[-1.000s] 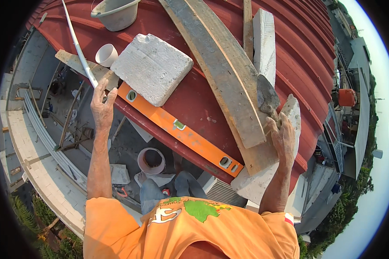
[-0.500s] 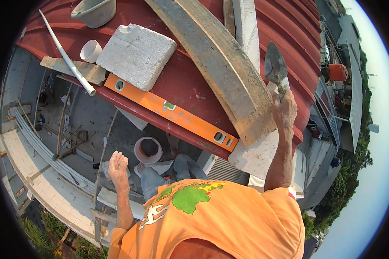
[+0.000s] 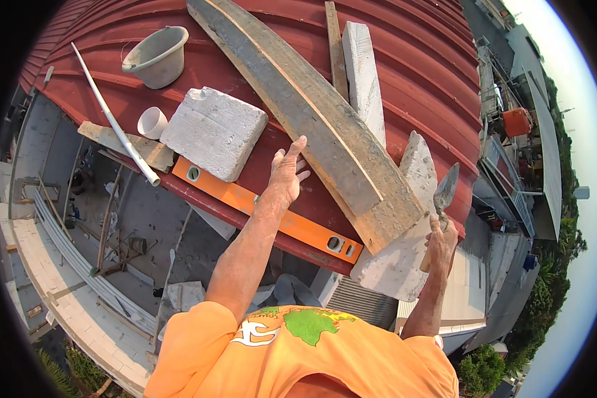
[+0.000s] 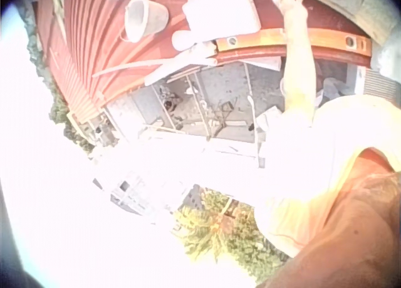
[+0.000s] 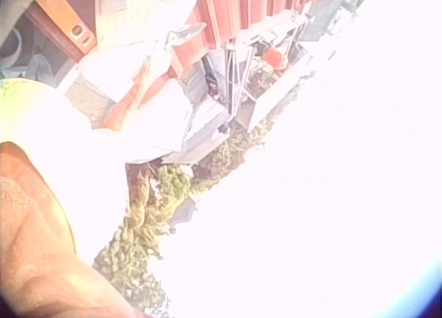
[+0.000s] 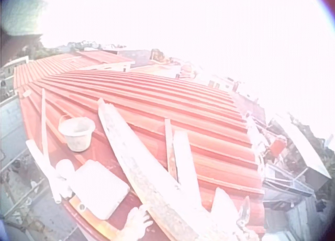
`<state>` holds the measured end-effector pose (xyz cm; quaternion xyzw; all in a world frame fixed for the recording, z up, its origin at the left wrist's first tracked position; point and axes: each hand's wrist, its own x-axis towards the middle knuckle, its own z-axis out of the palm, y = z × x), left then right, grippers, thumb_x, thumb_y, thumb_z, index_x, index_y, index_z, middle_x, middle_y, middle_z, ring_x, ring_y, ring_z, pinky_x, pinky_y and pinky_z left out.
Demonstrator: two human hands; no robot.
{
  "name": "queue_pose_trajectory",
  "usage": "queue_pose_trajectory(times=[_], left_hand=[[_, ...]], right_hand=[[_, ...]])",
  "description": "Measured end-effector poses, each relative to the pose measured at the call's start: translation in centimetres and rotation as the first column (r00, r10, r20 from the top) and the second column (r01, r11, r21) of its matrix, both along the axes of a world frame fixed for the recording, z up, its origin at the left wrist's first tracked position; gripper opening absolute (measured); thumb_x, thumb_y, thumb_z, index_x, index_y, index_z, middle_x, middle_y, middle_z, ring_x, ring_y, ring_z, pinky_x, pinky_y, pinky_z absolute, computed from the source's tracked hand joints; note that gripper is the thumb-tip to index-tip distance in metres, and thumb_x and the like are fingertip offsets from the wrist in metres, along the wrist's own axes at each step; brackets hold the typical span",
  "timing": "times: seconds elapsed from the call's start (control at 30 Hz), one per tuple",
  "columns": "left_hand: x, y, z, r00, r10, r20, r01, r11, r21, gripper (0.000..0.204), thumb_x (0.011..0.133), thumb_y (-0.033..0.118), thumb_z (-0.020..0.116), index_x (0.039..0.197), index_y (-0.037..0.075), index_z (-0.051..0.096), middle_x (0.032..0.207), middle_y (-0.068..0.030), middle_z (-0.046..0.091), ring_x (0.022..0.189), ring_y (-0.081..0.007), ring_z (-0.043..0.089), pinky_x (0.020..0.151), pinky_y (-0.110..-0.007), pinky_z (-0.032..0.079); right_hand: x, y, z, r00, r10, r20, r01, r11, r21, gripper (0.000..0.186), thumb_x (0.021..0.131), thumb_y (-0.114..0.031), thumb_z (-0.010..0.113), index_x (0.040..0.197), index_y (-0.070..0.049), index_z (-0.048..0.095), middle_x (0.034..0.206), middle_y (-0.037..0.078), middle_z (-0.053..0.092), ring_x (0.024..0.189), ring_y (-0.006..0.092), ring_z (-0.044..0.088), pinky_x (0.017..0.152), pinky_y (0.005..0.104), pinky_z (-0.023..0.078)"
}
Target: The person applies mortar to a wall edge with a trowel, handles stone blocks, and uses a spirit level to check the positioning on top of a roof structure.
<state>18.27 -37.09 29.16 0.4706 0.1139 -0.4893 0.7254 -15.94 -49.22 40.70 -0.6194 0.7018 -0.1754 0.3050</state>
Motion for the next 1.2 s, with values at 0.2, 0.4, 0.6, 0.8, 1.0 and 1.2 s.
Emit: queue_pose_trajectory(times=[0.2,0.4,0.6,0.8,1.0,1.2], left_hand=[[-1.0,-2.8,-1.6,0.989,-0.063,-0.131,0.041,0.985,-0.165,0.081,0.072,0.042,0.084,0.132,0.005,0.047,0.127,-0.0122,0.053,0.118,-0.0307,0.05,0.104,-0.052,0.038],[-1.8,-3.6,-2.9,0.979,-0.066,-0.194,-0.001,0.945,-0.327,0.068,0.073,0.037,0.084,0.125,0.005,0.055,0.121,-0.011,0.061,0.115,-0.0261,0.056,0.103,-0.045,0.044],[-1.2,-3.4,-3.1,0.978,-0.017,-0.209,-0.043,0.96,-0.278,0.061,0.074,0.034,0.082,0.122,0.007,0.057,0.115,-0.0104,0.063,0.109,-0.0269,0.059,0.099,-0.045,0.046],[-0.7,-3.6,-3.7,0.969,-0.001,-0.245,-0.104,0.904,-0.415,0.056,0.076,0.031,0.08,0.121,0.006,0.056,0.116,-0.0117,0.063,0.109,-0.0266,0.059,0.097,-0.045,0.047],[-2.0,-1.7,-3.4,0.989,0.052,-0.138,-0.086,0.963,-0.255,0.056,0.076,0.033,0.079,0.121,0.008,0.055,0.121,-0.0116,0.06,0.112,-0.0269,0.056,0.097,-0.048,0.045],[-2.9,6.8,-2.0,0.982,-0.014,0.188,0.042,0.989,-0.142,0.107,0.075,0.048,0.078,0.147,-0.007,0.021,0.125,-0.0196,0.055,0.125,-0.0273,0.048,0.104,-0.049,0.04]], right_hand=[[-2.8,1.7,-2.1,0.891,0.101,-0.443,-0.227,0.943,-0.243,0.042,0.09,-0.023,0.065,0.12,0.003,0.051,0.113,0.024,0.057,0.103,0.0396,0.058,0.084,0.0462,0.046],[-3.1,3.3,-3.6,0.764,0.154,-0.627,-0.258,0.963,-0.078,0.055,0.096,-0.03,0.057,0.135,0.006,0.042,0.131,0.026,0.05,0.117,0.0411,0.053,0.095,0.0463,0.045],[-2.9,3.2,-4.0,0.682,0.154,-0.714,-0.393,0.902,-0.18,0.068,0.097,-0.041,0.053,0.142,0.006,0.033,0.133,0.027,0.048,0.122,0.0403,0.048,0.098,0.0454,0.044],[-2.8,2.7,-4.4,0.702,0.1,-0.705,-0.35,0.911,-0.22,0.074,0.097,-0.049,0.049,0.145,0.004,0.032,0.14,0.025,0.043,0.129,0.038,0.043,0.104,0.0446,0.041],[-3.2,2.5,-3.9,0.679,0.073,-0.73,-0.396,0.874,-0.28,0.073,0.096,-0.05,0.049,0.144,0.003,0.034,0.14,0.024,0.044,0.129,0.0379,0.043,0.104,0.0458,0.04],[-1.5,1.9,-2.5,0.673,0.05,-0.737,-0.502,0.764,-0.406,0.073,0.096,-0.052,0.049,0.143,0.002,0.036,0.139,0.024,0.044,0.129,0.0377,0.043,0.105,0.0469,0.039]])
